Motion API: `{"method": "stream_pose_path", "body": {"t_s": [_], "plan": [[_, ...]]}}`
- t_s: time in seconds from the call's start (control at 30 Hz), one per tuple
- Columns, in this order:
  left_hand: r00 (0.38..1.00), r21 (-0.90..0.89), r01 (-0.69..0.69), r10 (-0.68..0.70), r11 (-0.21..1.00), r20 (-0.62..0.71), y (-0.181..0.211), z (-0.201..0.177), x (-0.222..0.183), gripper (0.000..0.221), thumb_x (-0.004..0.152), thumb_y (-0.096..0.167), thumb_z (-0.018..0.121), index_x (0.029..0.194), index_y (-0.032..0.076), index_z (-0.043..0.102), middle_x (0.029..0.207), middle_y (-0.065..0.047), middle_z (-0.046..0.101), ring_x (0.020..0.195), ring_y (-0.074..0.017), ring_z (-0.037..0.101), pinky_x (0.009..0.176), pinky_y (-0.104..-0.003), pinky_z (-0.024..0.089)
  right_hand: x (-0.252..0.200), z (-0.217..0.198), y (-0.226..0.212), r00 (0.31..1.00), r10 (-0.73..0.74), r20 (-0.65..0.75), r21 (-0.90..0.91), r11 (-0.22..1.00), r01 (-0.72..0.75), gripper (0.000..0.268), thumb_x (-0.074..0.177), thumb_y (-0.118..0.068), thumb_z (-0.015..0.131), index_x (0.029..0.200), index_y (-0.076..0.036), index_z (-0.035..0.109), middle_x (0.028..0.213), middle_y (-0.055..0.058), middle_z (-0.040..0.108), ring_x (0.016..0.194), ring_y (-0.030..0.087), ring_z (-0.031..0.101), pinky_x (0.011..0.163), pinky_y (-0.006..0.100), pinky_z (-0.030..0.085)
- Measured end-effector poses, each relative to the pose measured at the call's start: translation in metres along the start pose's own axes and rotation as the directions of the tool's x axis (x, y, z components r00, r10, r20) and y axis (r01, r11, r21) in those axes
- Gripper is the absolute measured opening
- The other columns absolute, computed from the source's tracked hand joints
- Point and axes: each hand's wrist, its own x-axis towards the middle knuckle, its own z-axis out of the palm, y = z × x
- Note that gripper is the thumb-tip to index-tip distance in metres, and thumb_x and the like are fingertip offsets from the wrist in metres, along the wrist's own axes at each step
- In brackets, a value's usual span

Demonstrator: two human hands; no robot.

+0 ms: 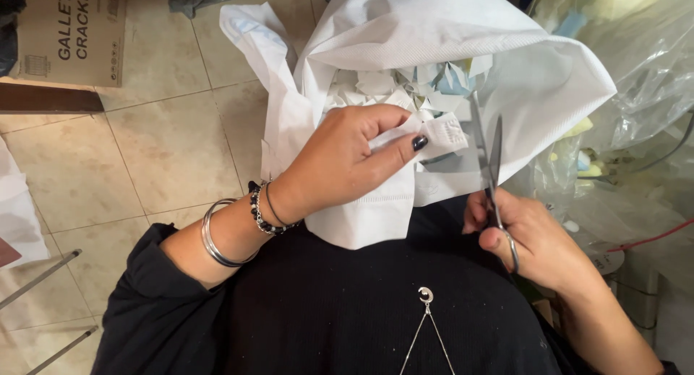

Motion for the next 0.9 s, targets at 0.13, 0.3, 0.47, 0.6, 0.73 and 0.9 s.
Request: {"method": "stream_pose_path", "body": {"t_s": [0.13, 0.3, 0.47, 0.6, 0.73, 0.9], "plan": [[0.998, -0.042, -0.016, 0.013, 0.999, -0.065, -0.002, 0.011, 0.004, 0.031, 0.101, 0.027, 0.063, 0.073, 0.013, 0.056, 0.064, 0.009, 0.051, 0.057, -0.0024, 0.044, 0.051, -0.021, 0.035, 0.003, 0.006, 0.004, 0.999, 0.021, 0.040, -0.129, 0.991, -0.016, 0.069, 0.080, -0.081, 0.038, 0.088, -0.014, 0.053, 0.089, -0.002, 0.071, 0.075, 0.020, 0.068, 0.073, 0.037, 0.051], [0.999, -0.002, -0.037, 0.037, 0.999, 0.023, 0.002, 0.020, 0.006, 0.018, 0.096, 0.027, 0.068, 0.082, 0.014, 0.070, 0.059, 0.009, 0.052, 0.053, -0.0032, 0.043, 0.052, -0.024, 0.036, 0.010, 0.012, 0.001, 0.999, -0.005, -0.033, -0.127, 0.992, 0.001, 0.059, 0.080, -0.074, 0.050, 0.088, -0.017, 0.061, 0.082, -0.002, 0.070, 0.069, 0.022, 0.066, 0.068, 0.038, 0.049], [1.000, 0.011, -0.020, 0.020, 1.000, 0.014, -0.001, 0.010, 0.002, 0.024, 0.096, 0.028, 0.068, 0.077, 0.016, 0.060, 0.063, 0.009, 0.050, 0.059, -0.0043, 0.044, 0.056, -0.024, 0.036, 0.004, 0.017, 0.010, 0.990, 0.005, -0.138, -0.124, 0.992, -0.022, 0.046, 0.084, -0.059, 0.064, 0.076, -0.015, 0.056, 0.063, -0.003, 0.055, 0.057, 0.014, 0.047, 0.058, 0.032, 0.042], [0.999, 0.004, 0.050, -0.050, 0.999, 0.017, -0.007, -0.001, -0.007, 0.041, 0.097, 0.024, 0.070, 0.065, 0.015, 0.045, 0.061, 0.008, 0.037, 0.058, -0.0042, 0.035, 0.054, -0.024, 0.029, 0.000, 0.018, 0.009, 0.981, -0.054, -0.186, -0.055, 0.998, 0.045, 0.030, 0.088, -0.043, 0.068, 0.074, -0.017, 0.066, 0.059, -0.008, 0.059, 0.050, 0.007, 0.050, 0.051, 0.027, 0.042], [0.999, -0.019, 0.045, -0.045, 0.999, 0.000, -0.004, -0.004, -0.010, 0.026, 0.096, 0.024, 0.070, 0.075, 0.011, 0.064, 0.065, 0.008, 0.051, 0.063, -0.0029, 0.045, 0.058, -0.023, 0.037, 0.000, 0.019, 0.004, 0.984, 0.065, -0.169, 0.072, 0.996, -0.054, 0.027, 0.088, -0.033, 0.074, 0.070, -0.013, 0.070, 0.058, -0.004, 0.066, 0.054, 0.006, 0.077, 0.054, 0.021, 0.051], [1.000, 0.094, -0.017, 0.018, 0.995, -0.005, -0.006, -0.003, -0.010, 0.039, 0.099, 0.025, 0.068, 0.068, 0.012, 0.048, 0.060, 0.005, 0.035, 0.059, -0.0084, 0.034, 0.058, -0.027, 0.030, -0.001, 0.020, 0.007, 0.967, 0.160, -0.196, 0.180, 0.976, -0.125, 0.027, 0.087, -0.035, 0.072, 0.073, -0.012, 0.077, 0.051, 0.000, 0.072, 0.045, 0.007, 0.067, 0.039, 0.022, 0.047]]}}
